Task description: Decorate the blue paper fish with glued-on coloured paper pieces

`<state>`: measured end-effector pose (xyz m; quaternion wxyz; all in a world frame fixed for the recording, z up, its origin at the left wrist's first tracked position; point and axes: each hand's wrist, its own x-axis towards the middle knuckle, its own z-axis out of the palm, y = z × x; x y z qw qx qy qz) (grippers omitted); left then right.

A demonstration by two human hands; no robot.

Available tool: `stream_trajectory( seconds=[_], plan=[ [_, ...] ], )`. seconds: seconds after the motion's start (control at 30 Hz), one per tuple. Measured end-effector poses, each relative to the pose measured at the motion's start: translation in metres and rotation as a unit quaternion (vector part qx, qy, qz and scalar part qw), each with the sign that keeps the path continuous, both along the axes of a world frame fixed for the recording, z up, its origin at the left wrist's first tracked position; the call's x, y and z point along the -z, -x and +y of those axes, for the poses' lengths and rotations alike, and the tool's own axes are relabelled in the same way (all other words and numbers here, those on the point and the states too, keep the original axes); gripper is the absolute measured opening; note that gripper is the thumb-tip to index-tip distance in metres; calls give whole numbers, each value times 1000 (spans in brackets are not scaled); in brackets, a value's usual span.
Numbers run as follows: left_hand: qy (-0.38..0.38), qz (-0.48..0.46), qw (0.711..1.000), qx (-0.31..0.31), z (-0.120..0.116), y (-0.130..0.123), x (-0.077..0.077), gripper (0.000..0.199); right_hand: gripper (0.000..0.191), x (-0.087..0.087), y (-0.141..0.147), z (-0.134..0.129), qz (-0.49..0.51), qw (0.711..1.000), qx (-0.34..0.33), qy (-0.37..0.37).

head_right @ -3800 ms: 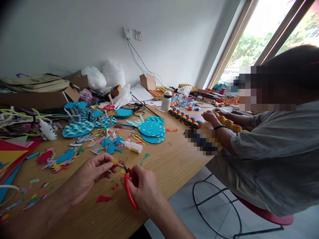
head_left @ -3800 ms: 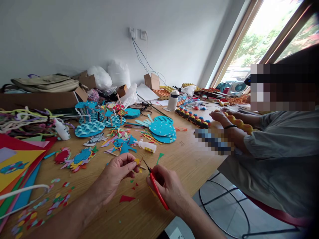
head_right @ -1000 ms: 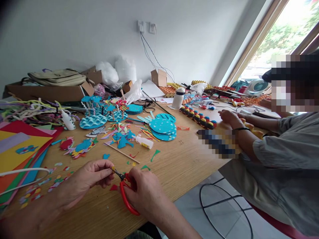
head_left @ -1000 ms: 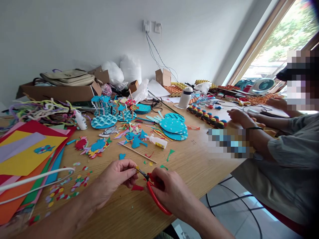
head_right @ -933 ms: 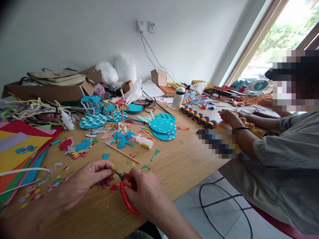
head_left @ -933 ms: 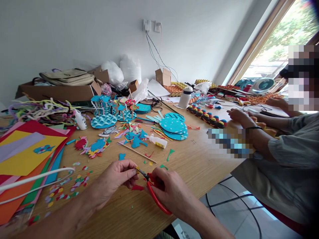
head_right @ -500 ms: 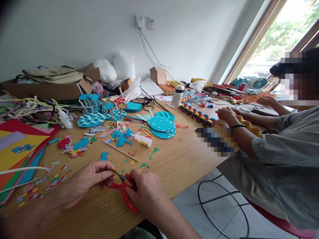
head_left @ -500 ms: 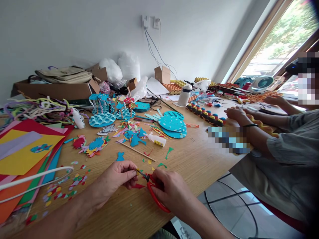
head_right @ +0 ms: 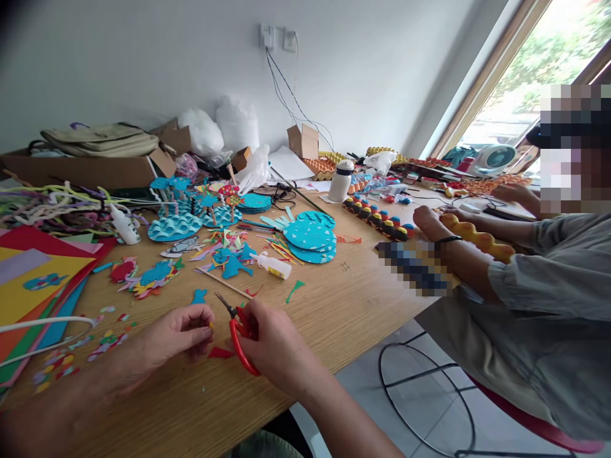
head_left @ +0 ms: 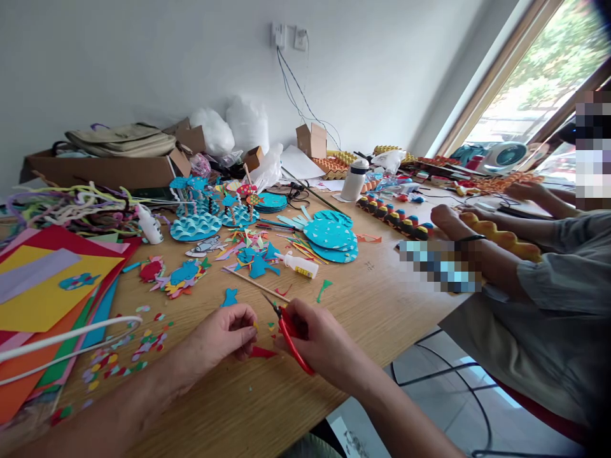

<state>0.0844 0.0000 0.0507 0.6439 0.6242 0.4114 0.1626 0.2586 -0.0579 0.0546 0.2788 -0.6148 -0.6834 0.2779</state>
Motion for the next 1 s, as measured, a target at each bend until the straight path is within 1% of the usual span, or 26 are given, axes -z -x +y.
stream_trajectory(
  seconds=[0.07, 0.13, 0.2, 0.27, 0.37, 0.47, 0.63, 0.73, 0.8, 0.87, 0.93, 1.0],
  plan=[
    [-42, 26, 999, 13, 2, -1, 1, 15, 15, 2, 4, 8, 41, 999, 0, -27],
    [-92, 42, 995, 24, 5, -1, 4, 12, 14, 3, 10, 15, 53, 998, -6, -45],
    [-133, 56, 989, 41, 9, -1, 8, 11, 14, 4, 14, 20, 33, 998, -9, -56],
    [-157, 78, 983, 60, 12, -1, 11, 15, 15, 4, 17, 22, 6, 998, -9, -65],
    [-174, 103, 977, 73, 14, -2, 11, 16, 13, 3, 19, 22, -16, 997, -15, -69],
    [-184, 96, 975, 75, 14, -5, 7, 11, 10, 0, 20, 21, -24, 998, -22, -60],
    [-182, 88, 977, 70, 13, -7, 3, 8, 11, 0, 20, 20, -5, 998, -21, -54],
    [-136, 69, 986, 62, 11, -7, 3, 11, 13, 6, 19, 23, 58, 997, 10, -48],
    [-88, 48, 994, 36, 8, -7, 3, 11, 13, 11, 18, 25, 147, 988, 33, -30],
    [-38, 17, 999, 2, 2, -8, 1, 14, 17, 14, 19, 27, 260, 965, 47, 2],
    [-4, -21, 999, -28, -4, -9, -1, 21, 23, 14, 21, 28, 357, 932, 56, 30],
    [7, -56, 997, -51, -10, -12, -3, 26, 27, 11, 23, 27, 410, 909, 63, 38]
  ],
)
